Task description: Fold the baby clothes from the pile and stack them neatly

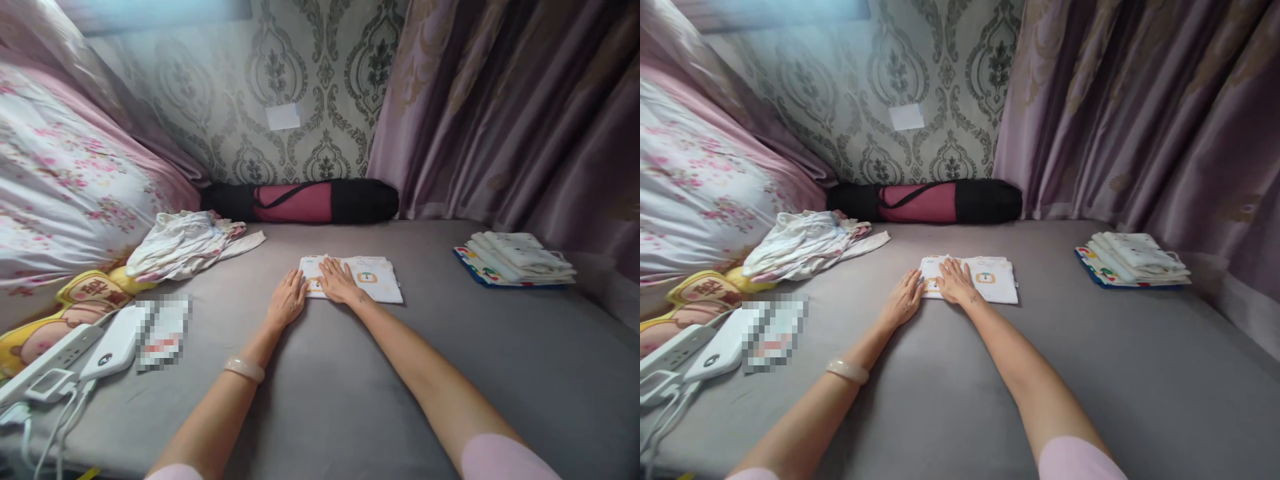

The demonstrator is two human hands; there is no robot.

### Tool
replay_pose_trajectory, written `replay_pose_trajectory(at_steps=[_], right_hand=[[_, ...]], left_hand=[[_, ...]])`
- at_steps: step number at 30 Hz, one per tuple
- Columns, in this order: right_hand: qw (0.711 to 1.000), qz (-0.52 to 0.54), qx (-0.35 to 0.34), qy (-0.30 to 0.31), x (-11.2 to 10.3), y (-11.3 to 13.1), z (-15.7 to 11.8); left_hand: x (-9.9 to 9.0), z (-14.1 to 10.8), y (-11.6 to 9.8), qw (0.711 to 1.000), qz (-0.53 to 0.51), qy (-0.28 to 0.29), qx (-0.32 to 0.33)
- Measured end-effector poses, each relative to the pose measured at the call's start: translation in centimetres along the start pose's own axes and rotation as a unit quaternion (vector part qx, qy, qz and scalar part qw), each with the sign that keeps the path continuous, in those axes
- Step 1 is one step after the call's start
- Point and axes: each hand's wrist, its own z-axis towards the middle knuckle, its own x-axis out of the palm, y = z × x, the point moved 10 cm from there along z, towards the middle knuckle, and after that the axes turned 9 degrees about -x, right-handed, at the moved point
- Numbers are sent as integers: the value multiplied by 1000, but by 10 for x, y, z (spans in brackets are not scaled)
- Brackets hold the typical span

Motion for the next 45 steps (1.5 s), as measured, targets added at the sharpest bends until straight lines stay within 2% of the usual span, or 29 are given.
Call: replay_pose_trajectory(at_steps=[3, 6, 11, 17, 21, 26, 39, 45], right_hand=[[1000, 0, -2, 9, 7, 0, 1], [1000, 15, 0, 17, 6, 1, 5], [1000, 11, -15, -16, 1, 15, 17], [1000, 6, -20, 9, 12, 21, 24], [999, 14, -29, -26, 5, 35, 32], [999, 16, -21, -40, 13, 44, 39], [999, 22, -34, -19, 26, 66, 42], [996, 22, -77, -30, 31, 85, 41]], left_hand=[[-1, 0, 1, 1000, 0, -1, -6], [-2, 1, 1, 1000, -2, -4, -7], [-6, 1, 4, 1000, -7, -20, -14], [-12, 3, 14, 997, -32, -42, -65], [-16, 3, 20, 992, -60, -65, -88], [-20, 4, 37, 980, -112, -87, -138], [-23, 4, 54, 958, -191, -98, -190], [-25, 1, 61, 945, -219, -96, -222]])
